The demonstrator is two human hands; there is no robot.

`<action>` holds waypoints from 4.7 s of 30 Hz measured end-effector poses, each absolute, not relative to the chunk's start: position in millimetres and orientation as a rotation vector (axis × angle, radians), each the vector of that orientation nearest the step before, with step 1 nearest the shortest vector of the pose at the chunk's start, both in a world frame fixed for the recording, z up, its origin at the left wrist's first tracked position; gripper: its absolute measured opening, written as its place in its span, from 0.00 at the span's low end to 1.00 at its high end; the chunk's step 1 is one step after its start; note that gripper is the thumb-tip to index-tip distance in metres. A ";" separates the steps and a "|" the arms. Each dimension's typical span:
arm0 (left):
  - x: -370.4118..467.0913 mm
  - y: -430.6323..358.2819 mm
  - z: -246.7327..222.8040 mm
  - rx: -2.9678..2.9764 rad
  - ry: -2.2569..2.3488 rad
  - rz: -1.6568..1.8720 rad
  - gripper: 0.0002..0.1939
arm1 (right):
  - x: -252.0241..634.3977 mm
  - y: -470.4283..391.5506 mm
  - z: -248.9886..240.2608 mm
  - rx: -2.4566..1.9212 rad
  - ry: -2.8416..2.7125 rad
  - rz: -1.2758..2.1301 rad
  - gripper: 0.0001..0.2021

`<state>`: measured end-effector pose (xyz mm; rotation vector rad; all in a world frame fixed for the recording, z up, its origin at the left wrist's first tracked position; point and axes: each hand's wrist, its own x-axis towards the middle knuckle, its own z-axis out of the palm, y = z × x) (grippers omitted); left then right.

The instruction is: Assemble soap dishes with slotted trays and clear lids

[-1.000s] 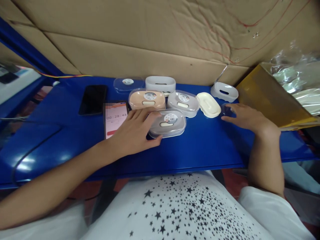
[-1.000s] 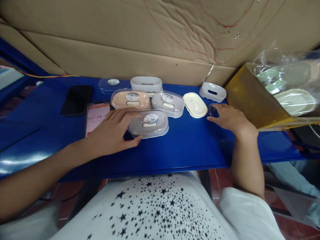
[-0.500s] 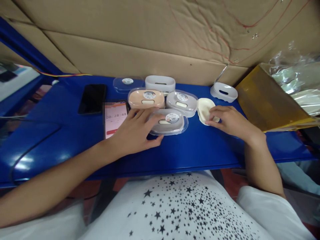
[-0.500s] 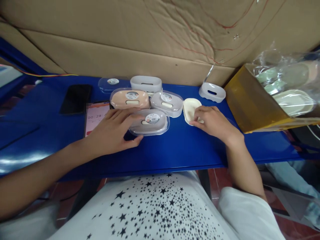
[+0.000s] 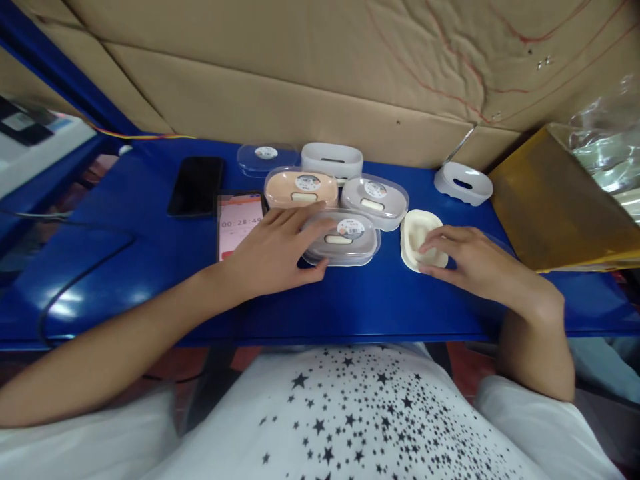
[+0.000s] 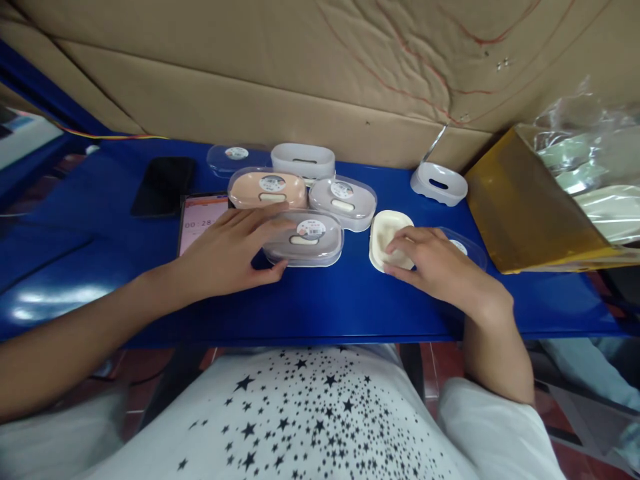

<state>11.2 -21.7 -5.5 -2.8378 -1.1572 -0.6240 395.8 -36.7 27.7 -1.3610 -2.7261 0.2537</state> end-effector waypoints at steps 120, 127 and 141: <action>11.1 -39.6 8.8 -3.103 -0.639 -0.294 0.19 | 352.8 -32.6 12.6 -0.952 -2.654 -0.037 0.19; 2.8 -29.3 -0.2 -3.138 -0.926 -0.315 0.15 | 361.8 -36.5 28.2 -1.029 -2.621 -0.096 0.18; 5.3 -23.4 7.3 -3.045 -1.029 -0.908 0.17 | 324.8 -46.8 -11.2 -0.627 -2.723 0.620 0.22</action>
